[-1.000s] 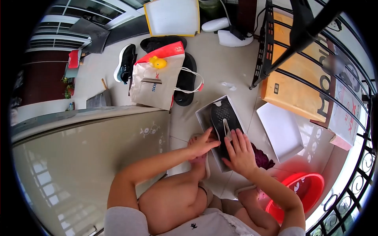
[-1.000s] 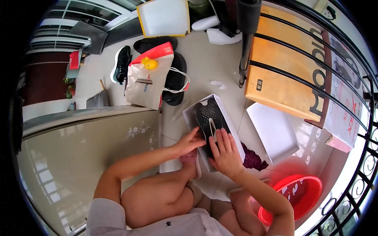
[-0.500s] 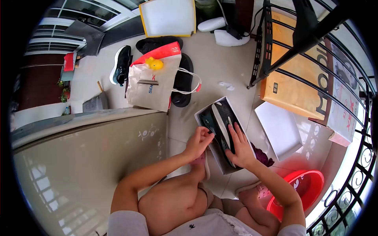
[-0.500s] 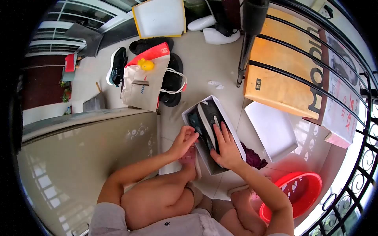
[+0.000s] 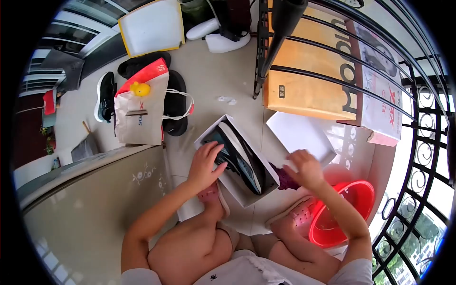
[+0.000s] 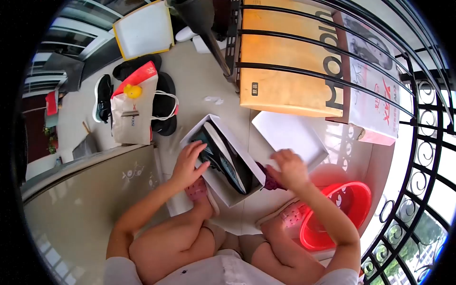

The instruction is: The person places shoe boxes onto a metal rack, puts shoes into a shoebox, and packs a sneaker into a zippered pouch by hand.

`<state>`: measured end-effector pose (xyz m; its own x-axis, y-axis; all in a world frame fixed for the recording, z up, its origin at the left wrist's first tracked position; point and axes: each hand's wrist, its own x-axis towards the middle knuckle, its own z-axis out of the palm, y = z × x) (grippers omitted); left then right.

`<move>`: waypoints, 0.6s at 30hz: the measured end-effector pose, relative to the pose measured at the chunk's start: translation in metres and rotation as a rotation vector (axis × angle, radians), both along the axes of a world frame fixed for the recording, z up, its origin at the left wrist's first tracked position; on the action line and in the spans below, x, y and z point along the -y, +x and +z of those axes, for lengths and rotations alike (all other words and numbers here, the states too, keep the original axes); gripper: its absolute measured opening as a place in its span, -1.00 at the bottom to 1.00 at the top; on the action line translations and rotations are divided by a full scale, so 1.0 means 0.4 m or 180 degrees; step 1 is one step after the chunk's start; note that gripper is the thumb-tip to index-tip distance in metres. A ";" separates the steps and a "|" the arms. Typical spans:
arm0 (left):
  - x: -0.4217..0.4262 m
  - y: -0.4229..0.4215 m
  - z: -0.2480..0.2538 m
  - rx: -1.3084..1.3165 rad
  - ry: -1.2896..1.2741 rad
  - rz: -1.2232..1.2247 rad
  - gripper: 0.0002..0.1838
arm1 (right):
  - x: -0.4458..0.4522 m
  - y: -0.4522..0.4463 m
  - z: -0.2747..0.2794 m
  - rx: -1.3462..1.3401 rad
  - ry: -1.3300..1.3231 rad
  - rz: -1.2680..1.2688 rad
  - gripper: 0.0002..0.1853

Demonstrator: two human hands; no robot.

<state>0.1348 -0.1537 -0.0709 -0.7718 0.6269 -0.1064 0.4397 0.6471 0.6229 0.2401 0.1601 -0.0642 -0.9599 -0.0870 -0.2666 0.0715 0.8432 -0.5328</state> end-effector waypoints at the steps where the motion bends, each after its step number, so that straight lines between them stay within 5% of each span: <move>1: 0.001 -0.006 0.001 0.0002 0.0065 0.0112 -0.44 | -0.045 0.017 -0.031 0.0242 0.0471 0.0089 -0.63; 6: 0.011 -0.029 -0.016 -0.0041 0.0268 0.0405 -0.46 | -0.085 0.091 -0.159 0.0713 0.1372 0.0057 -0.58; 9: 0.020 -0.041 -0.008 -0.0159 0.0301 0.0743 -0.46 | -0.099 0.128 -0.187 0.0723 0.1483 0.0146 -0.76; 14: 0.087 -0.061 -0.060 0.0223 0.0502 0.1338 -0.48 | -0.105 0.066 0.202 0.1482 0.1115 0.0188 -0.80; 18: 0.102 -0.061 -0.102 0.1094 0.0968 0.2236 -0.49 | -0.165 0.041 0.455 0.1527 -0.0688 0.0076 -0.80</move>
